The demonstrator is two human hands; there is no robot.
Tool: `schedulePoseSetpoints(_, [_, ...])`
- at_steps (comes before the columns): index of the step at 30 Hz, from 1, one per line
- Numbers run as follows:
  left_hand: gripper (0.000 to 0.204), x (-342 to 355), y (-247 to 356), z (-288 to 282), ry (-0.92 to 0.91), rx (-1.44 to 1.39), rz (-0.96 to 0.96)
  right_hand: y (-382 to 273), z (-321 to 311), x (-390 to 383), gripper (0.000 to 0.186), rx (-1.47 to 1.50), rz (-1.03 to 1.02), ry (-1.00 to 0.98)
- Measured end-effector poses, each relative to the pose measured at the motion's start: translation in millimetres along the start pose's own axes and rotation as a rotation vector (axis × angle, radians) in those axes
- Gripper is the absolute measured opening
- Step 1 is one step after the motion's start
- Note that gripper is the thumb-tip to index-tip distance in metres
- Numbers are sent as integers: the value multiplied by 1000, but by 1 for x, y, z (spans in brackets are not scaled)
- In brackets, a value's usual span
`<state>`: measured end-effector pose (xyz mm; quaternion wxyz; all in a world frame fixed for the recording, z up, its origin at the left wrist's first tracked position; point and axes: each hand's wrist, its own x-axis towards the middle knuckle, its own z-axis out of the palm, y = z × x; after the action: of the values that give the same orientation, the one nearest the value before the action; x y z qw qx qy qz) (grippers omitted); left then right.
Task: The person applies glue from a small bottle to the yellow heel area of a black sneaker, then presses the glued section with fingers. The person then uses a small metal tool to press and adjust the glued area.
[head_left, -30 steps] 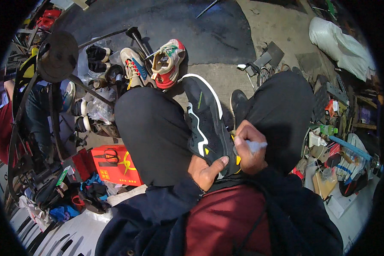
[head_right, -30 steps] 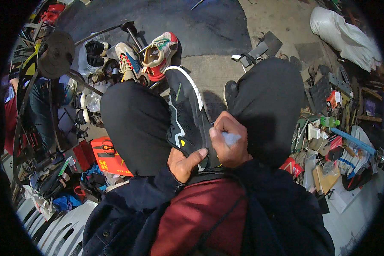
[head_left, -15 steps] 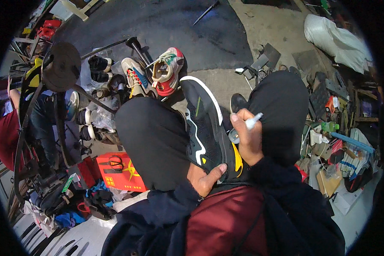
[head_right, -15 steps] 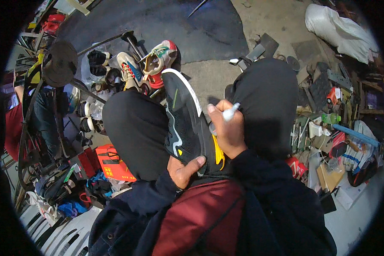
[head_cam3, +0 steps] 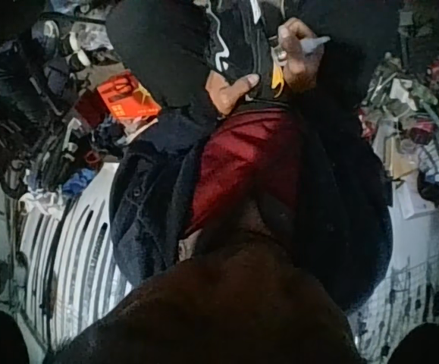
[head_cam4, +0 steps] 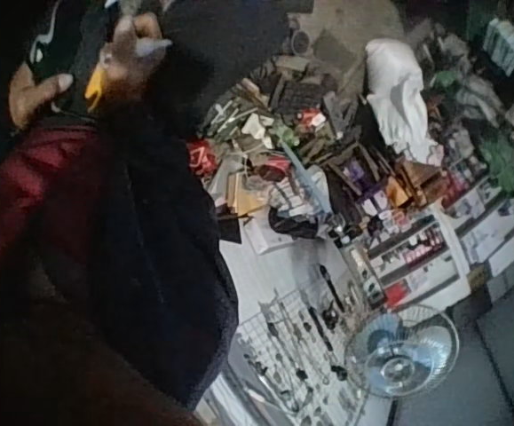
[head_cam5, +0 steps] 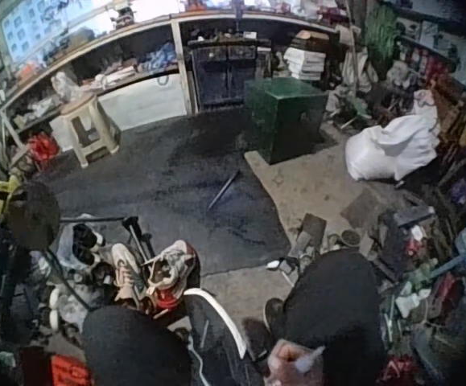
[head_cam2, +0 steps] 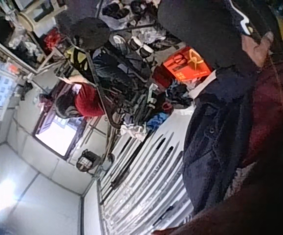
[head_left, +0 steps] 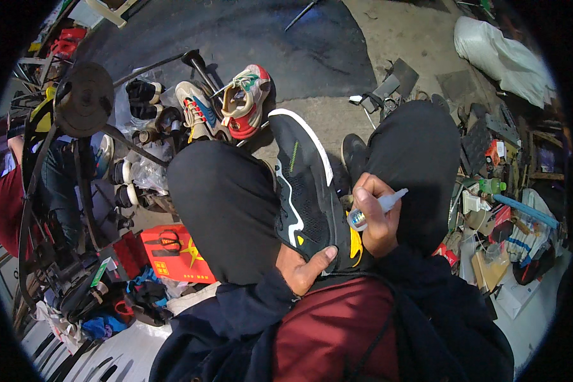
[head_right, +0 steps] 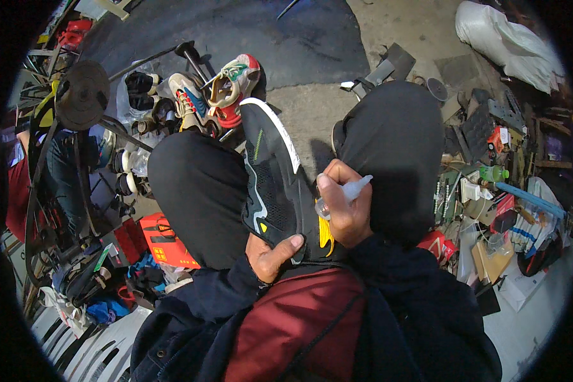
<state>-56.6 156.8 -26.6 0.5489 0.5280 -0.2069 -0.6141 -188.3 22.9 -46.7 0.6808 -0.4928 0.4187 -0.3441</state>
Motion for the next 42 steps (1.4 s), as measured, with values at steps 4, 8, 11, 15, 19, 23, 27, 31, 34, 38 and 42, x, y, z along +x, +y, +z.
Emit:
schedulePoseSetpoints(4, [50, 0, 6, 0, 12, -19, -37, 2, -2, 3, 30, 6, 14, 10])
schedulePoseSetpoints(8, [70, 1, 10, -1, -35, -2, -91, 3, -2, 3, 27, 31, 25, 30])
schedulePoseSetpoints(11, [70, 1, 10, -2, -38, -19, -115, 4, 1, 4, 26, -8, 38, 28])
schedulePoseSetpoints(15, [70, 0, 8, -5, -45, -15, -119, 5, 2, 6, 27, -5, 69, -24])
schedulePoseSetpoints(19, [70, -5, 4, -7, -24, -25, -141, 7, 4, 6, 27, -10, 95, -62])
schedulePoseSetpoints(23, [70, -7, 0, -6, -17, -78, -126, 9, 6, 8, 28, -42, 107, -112])
schedulePoseSetpoints(27, [70, -9, 0, -9, -45, -88, -147, 11, 9, 11, 34, -25, 195, -149])
schedulePoseSetpoints(31, [67, -12, -1, -12, -30, -43, -92, 12, 11, 11, 36, 13, 236, -175])
schedulePoseSetpoints(34, [66, -16, -5, -12, -39, -119, -159, 15, 12, 10, 36, 13, 238, -190])
schedulePoseSetpoints(38, [61, -16, -12, -10, 16, -65, -11, 17, 10, 11, 35, -17, 229, -218])
schedulePoseSetpoints(42, [60, -15, -13, -10, 29, -8, 18, 18, 10, 14, 35, -55, 217, -226])
